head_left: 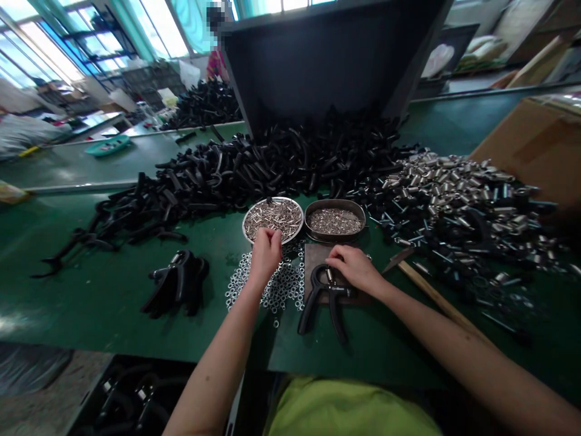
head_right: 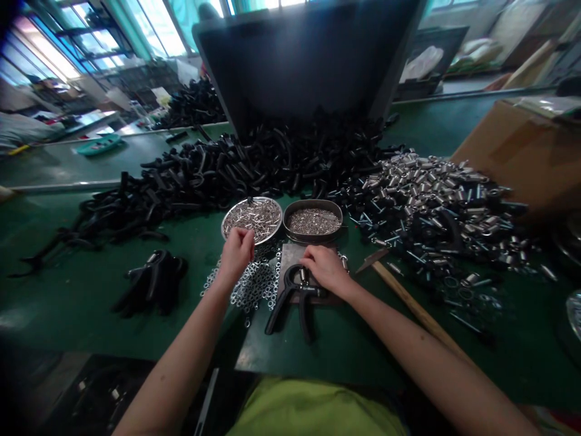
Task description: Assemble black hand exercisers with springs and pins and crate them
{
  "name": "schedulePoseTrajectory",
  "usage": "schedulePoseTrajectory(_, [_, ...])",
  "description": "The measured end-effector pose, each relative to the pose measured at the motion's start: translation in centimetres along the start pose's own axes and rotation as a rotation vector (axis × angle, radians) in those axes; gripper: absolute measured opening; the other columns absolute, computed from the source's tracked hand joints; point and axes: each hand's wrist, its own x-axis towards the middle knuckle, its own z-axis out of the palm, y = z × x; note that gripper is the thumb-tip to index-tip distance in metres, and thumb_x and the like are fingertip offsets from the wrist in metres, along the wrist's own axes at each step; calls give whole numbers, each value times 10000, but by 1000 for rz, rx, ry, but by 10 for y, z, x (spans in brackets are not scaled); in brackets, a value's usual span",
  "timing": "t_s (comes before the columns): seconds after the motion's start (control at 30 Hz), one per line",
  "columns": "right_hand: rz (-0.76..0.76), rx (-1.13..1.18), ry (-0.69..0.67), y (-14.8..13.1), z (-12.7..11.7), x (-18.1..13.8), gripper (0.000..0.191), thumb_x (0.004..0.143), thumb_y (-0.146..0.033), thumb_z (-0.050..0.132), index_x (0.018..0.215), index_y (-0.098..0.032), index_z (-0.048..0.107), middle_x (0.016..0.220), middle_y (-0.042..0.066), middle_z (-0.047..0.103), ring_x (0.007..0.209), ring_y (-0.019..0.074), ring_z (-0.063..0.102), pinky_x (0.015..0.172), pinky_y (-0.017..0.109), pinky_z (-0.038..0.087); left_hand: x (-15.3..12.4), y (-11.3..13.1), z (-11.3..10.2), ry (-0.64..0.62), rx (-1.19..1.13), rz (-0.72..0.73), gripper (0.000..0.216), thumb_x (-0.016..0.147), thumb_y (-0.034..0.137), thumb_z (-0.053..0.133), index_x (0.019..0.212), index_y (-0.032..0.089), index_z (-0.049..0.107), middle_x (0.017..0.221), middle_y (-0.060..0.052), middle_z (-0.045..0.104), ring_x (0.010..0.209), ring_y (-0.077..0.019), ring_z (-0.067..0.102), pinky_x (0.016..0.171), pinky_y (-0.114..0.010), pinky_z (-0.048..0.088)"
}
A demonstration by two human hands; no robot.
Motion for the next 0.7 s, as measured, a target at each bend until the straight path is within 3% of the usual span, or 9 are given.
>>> schedulePoseTrajectory(0.1, [-68, -107, 26, -4, 3, -3, 158, 878, -258, 510, 781, -176, 605, 833, 60, 646, 813, 181, 553, 715, 284, 373, -28, 5, 3, -194, -138, -56, 260, 804, 422, 572, 740, 170, 576, 501, 52, 505, 445, -108, 477, 468, -225, 366])
schedulePoseTrajectory(0.2, [-234, -302, 24, -6, 4, -9, 196, 906, -263, 478, 800, -181, 621, 848, 88, 644, 849, 203, 525, 720, 297, 364, -55, 10, 5, -399, -211, -109, 182, 775, 345, 609, 772, 168, 653, 533, 33, 570, 464, -120, 526, 457, -224, 398])
schedulePoseTrajectory(0.33, [-293, -384, 4, 0, -9, -24, 231, 922, -305, 459, 938, -189, 658, 913, 87, 662, 899, 221, 524, 747, 314, 387, -75, 14, 6, -490, -124, -6, 124, 808, 253, 578, 864, 200, 676, 692, 5, 674, 594, -148, 622, 547, -244, 460])
schedulePoseTrajectory(0.47, [-128, -528, 141, 29, -34, -63, 273, 915, -315, 463, 1103, -176, 606, 1032, 106, 637, 967, 249, 523, 797, 355, 411, -80, 17, 11, -448, 67, 191, 93, 809, 267, 625, 761, 205, 676, 719, 0, 675, 692, -159, 620, 643, -253, 435])
schedulePoseTrajectory(0.6, [202, -809, 167, 69, -50, -112, 276, 877, -364, 506, 1037, -152, 583, 892, 130, 589, 829, 275, 542, 632, 361, 432, -78, 15, 21, -421, 136, 300, 88, 817, 247, 626, 756, 193, 661, 759, -16, 645, 748, -160, 600, 672, -252, 427])
schedulePoseTrajectory(0.7, [333, -811, 158, 88, -49, -131, 282, 885, -368, 480, 1034, -139, 552, 846, 123, 578, 764, 264, 560, 566, 350, 432, -79, 14, 28, -427, 181, 336, 90, 832, 245, 609, 773, 187, 647, 770, -18, 630, 753, -157, 593, 672, -249, 433])
